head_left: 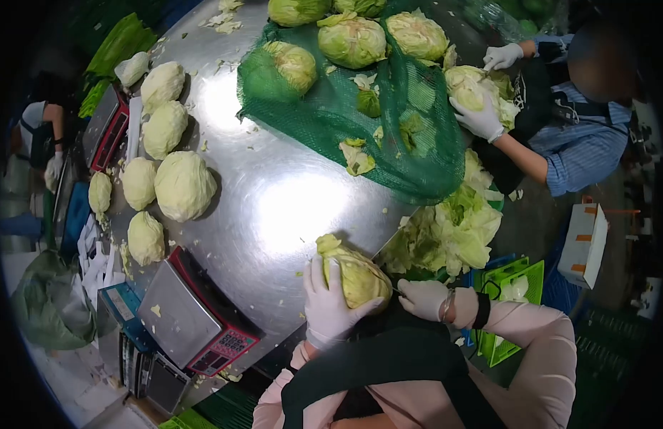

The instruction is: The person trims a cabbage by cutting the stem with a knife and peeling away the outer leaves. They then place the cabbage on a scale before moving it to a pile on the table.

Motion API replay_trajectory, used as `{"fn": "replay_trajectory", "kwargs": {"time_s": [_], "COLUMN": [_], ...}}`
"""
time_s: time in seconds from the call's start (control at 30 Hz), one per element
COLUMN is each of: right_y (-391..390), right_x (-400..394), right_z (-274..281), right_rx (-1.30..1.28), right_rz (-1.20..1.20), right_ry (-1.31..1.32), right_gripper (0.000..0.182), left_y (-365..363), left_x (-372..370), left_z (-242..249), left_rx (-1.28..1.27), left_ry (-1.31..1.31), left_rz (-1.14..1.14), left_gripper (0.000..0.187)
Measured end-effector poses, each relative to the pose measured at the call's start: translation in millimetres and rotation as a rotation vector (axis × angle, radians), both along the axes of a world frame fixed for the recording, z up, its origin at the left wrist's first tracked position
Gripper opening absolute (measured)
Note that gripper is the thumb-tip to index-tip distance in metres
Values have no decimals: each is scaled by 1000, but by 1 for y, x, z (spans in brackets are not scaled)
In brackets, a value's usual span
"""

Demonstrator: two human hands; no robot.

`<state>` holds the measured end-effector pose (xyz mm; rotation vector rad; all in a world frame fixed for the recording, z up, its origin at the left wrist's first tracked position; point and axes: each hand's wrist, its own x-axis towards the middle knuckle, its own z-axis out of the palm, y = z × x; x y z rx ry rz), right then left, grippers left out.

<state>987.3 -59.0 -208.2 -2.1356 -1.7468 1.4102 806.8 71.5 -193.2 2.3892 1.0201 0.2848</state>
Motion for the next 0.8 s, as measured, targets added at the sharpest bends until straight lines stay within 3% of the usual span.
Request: {"fn": "replay_trajectory", "kwargs": {"time_s": [0.13,0.23,0.37,0.4,0.5,0.57,0.6,0.67,0.7,0.73,0.8], "right_y": [14,23,19,20,12,6,6,5,15,23,38], "right_x": [-9,-6,14,13,25,35,33,22,13,5,-9], "right_z": [-18,-41,-78,-64,-51,-54,-58,-68,-56,-53,-47], "right_rx": [-12,189,90,13,120,183,184,240,56,-23,-179], "right_rz": [-37,-17,38,-16,-232,-350,-342,-452,-615,-640,-681], "right_ry": [-117,-164,-195,-158,-66,35,48,240,485,597,692], "right_gripper": [22,22,24,24,25,23,23,23,32,46,61], "left_y": [25,50,27,14,22,45,49,44,39,34,24], "left_x": [-3,-12,12,18,7,-25,-40,-74,-81,-86,-94], "left_z": [-4,-16,8,13,0,-23,-36,-51,-46,-45,-53], "left_rx": [-38,-151,-17,37,-27,-252,-248,-846,-1065,-1049,-1241], "left_ry": [-73,-137,-47,-16,-74,-239,-229,-470,-618,-613,-733], "left_rz": [50,10,-83,-109,-75,-15,-6,180,214,241,543], "left_gripper": [88,86,80,81,80,88,88,99,95,95,81]}}
